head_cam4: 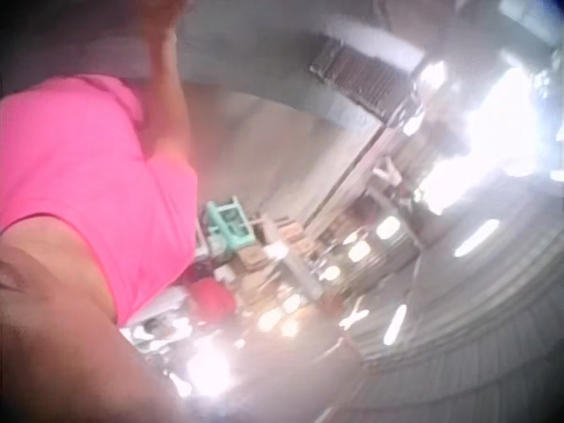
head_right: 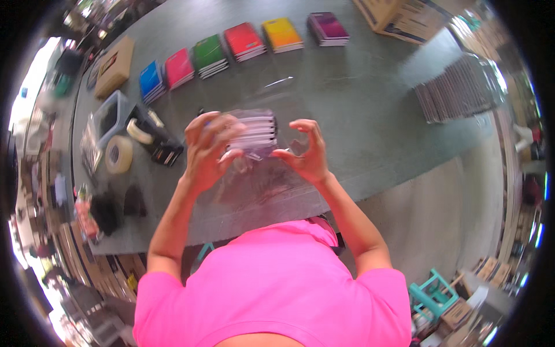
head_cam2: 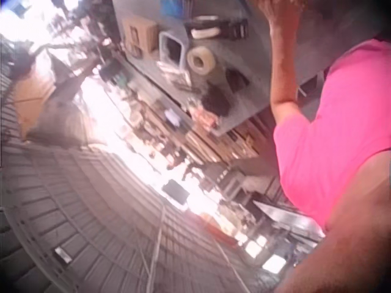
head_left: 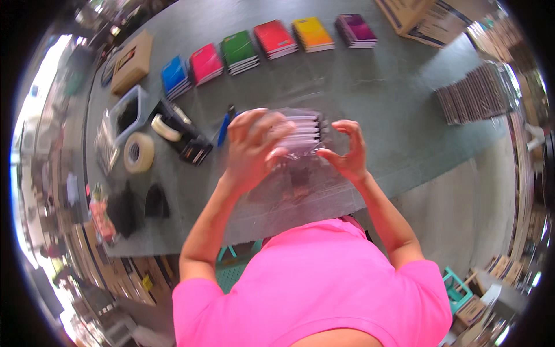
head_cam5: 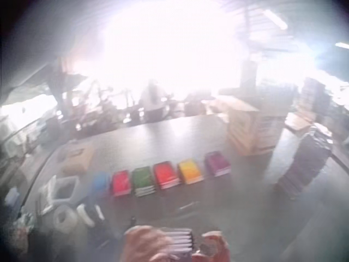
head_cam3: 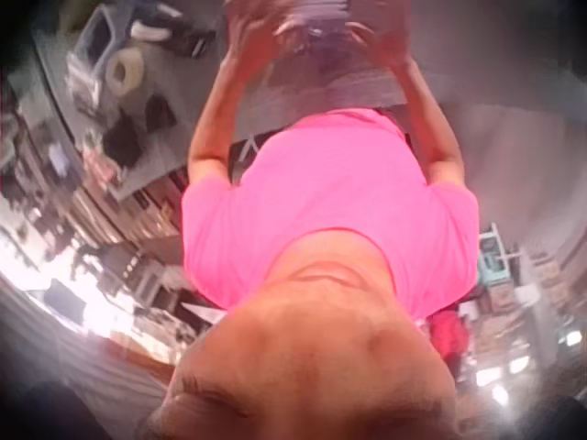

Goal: The person gathers notebooks of different colors, stacks them together, and places the stack into a plastic bag. They سپس close the bag by hand.

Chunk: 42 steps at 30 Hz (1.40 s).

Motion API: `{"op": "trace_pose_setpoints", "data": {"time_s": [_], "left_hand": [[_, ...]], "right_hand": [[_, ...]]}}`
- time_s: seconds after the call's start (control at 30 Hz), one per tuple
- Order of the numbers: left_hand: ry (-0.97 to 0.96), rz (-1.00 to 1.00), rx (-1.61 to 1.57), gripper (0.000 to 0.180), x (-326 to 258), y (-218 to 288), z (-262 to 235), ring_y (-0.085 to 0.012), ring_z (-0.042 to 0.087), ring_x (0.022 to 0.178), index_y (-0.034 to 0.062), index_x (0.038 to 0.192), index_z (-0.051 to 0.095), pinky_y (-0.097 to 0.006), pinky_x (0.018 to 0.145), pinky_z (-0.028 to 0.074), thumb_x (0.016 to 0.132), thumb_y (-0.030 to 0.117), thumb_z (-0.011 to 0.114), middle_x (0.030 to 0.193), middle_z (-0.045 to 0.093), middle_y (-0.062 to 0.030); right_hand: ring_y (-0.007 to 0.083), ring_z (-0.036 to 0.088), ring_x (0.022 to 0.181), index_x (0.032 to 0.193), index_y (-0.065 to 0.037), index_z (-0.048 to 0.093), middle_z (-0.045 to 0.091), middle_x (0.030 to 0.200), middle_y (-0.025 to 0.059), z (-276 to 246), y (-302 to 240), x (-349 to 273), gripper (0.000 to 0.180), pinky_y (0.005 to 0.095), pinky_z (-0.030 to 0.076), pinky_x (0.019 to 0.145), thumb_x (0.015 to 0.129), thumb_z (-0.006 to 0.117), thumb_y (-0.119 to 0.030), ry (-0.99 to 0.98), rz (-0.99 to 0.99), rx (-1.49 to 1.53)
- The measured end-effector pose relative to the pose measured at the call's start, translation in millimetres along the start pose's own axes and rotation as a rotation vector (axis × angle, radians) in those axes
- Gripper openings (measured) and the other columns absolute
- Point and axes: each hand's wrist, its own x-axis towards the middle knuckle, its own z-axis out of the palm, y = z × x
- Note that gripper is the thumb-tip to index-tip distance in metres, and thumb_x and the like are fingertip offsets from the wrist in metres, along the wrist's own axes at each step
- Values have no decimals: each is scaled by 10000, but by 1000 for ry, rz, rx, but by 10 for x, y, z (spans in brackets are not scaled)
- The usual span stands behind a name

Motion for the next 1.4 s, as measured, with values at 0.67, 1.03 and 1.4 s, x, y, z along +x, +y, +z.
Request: {"op": "trace_pose_setpoints", "data": {"time_s": [0.67, 1.03, 1.4], "left_hand": [[-36, -141, -204, 528, -286, 52, 350, -266, 511, 960, 74, 1120, 603, -356, 810, 463, 610, 2, 725, 1002, 541, -71], [-210, 38, -458, 235, 103, -161, 227, -257, 576, 797, 38, 971, 650, -353, 687, 491, 737, 40, 674, 864, 605, -86], [-91, -49, -522, 438, 59, -198, 172, -246, 571, 834, 46, 1098, 591, -342, 719, 474, 699, 121, 754, 917, 603, -89]], "right_hand": [[216, 477, 1116, 1152, -130, 577, 526, 1164, 37, 120, -323, 234, 481, 408, 335, 974, 691, 709, -165, -357, -410, -406], [191, 539, 894, 998, -142, 654, 586, 908, -12, 144, -407, 304, 285, 355, 383, 833, 715, 688, -142, -268, -338, -336], [237, 562, 940, 1060, -101, 637, 601, 1014, 57, 125, -531, 309, 397, 390, 415, 859, 672, 707, -52, -177, -86, -217]]}}
